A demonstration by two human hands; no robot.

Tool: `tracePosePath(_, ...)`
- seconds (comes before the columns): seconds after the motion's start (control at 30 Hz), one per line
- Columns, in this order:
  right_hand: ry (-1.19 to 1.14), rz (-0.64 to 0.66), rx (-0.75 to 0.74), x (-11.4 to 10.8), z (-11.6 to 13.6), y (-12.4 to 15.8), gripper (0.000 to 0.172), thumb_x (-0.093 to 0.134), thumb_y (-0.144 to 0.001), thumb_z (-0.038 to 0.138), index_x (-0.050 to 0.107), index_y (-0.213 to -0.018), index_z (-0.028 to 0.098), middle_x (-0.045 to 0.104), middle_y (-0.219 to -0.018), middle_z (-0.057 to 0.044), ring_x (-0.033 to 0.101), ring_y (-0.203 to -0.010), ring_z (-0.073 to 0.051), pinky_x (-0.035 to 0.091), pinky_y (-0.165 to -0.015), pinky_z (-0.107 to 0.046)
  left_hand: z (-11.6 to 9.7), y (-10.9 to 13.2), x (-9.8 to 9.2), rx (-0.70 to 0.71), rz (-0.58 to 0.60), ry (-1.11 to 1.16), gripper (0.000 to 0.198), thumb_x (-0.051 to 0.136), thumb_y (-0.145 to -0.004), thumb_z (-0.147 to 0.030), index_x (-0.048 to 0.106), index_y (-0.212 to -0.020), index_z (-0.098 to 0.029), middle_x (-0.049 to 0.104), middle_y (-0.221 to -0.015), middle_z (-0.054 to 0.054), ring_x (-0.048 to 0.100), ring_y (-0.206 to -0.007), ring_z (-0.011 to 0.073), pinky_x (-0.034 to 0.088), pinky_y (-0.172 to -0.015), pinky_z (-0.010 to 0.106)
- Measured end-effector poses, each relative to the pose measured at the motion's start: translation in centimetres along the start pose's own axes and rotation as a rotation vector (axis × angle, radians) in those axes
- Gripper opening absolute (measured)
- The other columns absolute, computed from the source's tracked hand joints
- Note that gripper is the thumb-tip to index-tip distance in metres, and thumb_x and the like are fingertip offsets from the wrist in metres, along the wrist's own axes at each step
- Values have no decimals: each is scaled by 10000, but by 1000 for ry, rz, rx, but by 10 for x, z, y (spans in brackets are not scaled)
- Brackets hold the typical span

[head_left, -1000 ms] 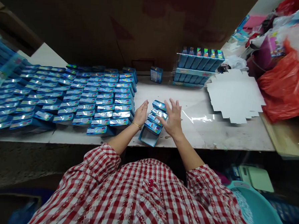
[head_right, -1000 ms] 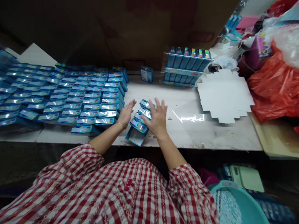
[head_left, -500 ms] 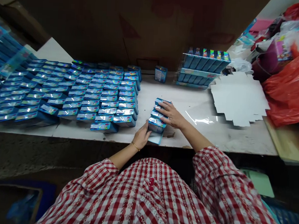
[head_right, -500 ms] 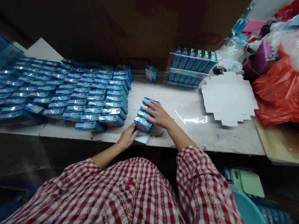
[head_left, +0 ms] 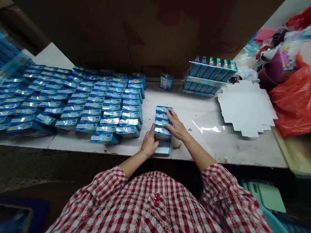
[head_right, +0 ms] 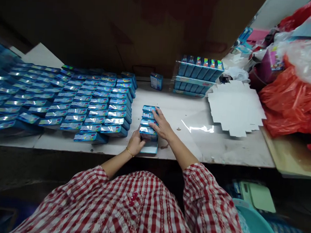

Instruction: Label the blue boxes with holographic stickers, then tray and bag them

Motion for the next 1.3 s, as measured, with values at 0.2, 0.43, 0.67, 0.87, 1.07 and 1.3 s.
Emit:
tracePosePath(0.2,191,-199,-5,-66,-18,-105,617,437,-864,518,369,-1402,224,294,-1492,-80,246,-1383,-234,221,-1140,-437,-5,-1,0,-18,-15,54,828,572,-734,-196,180,-1464,-186,517,-1292,138,490,-1116,295,404,-985,465)
tracePosePath(0.43,423,-192,246,-67,-68,-228,599,510,-844,301,357,-1379,80,366,-1397,-225,305,-1305,-349,330,-1019,-570,0,-5,0,-116,11,10,735,494,-753,-144,257,-1447,-192,593,-1145,125,505,-1044,278,441,-926,420)
tracePosePath(0.67,467,-288,107,-104,-46,-166,482,435,-873,327,464,-1325,162,520,-1220,-147,464,-1136,-303,416,-939,-514,3,-13,2,-141,25,-13,707,506,-768,-176,276,-1433,-117,609,-1076,152,497,-1060,297,417,-954,449)
tracePosePath(0.87,231,-458,-184,-151,66,14,551,522,-836,318,419,-1373,249,540,-1232,-69,493,-1141,-268,420,-961,-473,14,3,-1,-87,42,44,851,625,-706,-298,234,-1431,-81,548,-1245,181,486,-1171,301,405,-991,450)
tracePosePath(1.07,303,-273,-274,-51,93,84,465,502,-865,229,481,-1329,258,590,-1157,-91,553,-1043,-220,499,-874,-375,5,33,-9,83,-50,63,484,473,-831,-284,473,-1285,-117,530,-1314,157,483,-1230,255,383,-1045,418)
tracePosePath(1.3,714,-168,-274,13,75,74,404,430,-881,147,556,-1259,216,545,-1278,-117,470,-1175,-249,402,-992,-419,-2,39,-10,134,-105,80,474,430,-862,-252,453,-1308,-95,519,-1326,170,458,-1266,241,374,-1070,413)
Point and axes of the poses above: each hand's wrist, its own y-axis away from the middle knuckle, its own x-axis out of the palm, z = x × y, the point moved 10 cm from there along -y, towards the middle knuckle
